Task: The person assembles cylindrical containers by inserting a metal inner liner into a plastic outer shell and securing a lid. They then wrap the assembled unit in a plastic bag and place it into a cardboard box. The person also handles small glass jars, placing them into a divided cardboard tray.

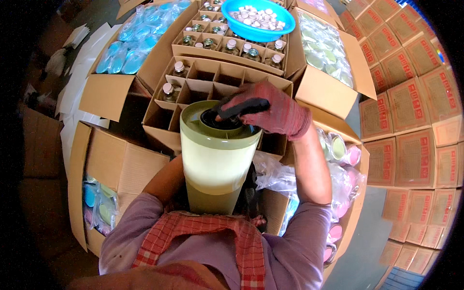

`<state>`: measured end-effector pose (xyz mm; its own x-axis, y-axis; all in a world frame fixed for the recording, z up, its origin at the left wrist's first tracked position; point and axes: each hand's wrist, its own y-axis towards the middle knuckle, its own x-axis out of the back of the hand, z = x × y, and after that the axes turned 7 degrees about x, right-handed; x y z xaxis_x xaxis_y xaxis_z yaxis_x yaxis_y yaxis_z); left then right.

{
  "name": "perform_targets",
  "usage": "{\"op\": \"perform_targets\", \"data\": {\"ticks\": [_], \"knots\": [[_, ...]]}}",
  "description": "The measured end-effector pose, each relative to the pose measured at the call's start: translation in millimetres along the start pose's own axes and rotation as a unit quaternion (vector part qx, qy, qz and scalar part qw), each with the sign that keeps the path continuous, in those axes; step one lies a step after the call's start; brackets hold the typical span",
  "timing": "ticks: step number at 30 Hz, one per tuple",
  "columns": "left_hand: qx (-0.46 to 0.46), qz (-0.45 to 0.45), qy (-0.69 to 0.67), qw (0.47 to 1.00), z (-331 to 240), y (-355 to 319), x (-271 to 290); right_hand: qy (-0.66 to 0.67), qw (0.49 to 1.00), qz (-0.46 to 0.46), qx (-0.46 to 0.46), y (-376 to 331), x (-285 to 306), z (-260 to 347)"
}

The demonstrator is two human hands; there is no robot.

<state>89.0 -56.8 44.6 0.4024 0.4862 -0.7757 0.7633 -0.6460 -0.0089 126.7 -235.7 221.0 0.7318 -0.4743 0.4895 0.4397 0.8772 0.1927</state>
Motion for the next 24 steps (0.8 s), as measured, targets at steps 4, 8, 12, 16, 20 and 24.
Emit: {"op": "perform_targets", "data": {"ticks": [4,8,12,16,20,24], "knots": [[0.060,0.146,-0.036,0.987,-5.1,8.0,-24.4,-0.146,0.968,0.054,0.197,16.6,-7.7,37.9],[0.082,0.195,-0.021,0.977,-3.1,-3.4,-41.7,-0.263,0.939,0.051,0.213,16.6,-26.3,71.6],[0.067,0.158,0.065,0.983,-6.5,-22.8,-47.8,-0.395,0.918,-0.030,0.015,5.8,-56.3,106.5],[0.055,-0.077,0.292,0.952,-9.9,-45.5,-60.9,-0.360,0.887,-0.121,-0.261,-20.8,-47.3,100.5],[0.079,-0.111,0.340,0.931,-1.8,-44.0,-57.3,-0.197,0.910,-0.181,-0.317,-50.0,-35.2,92.0],[0.064,0.148,0.054,0.985,-2.8,-32.0,-39.7,-0.247,0.963,-0.102,-0.038,-40.8,-38.3,108.8]]}}
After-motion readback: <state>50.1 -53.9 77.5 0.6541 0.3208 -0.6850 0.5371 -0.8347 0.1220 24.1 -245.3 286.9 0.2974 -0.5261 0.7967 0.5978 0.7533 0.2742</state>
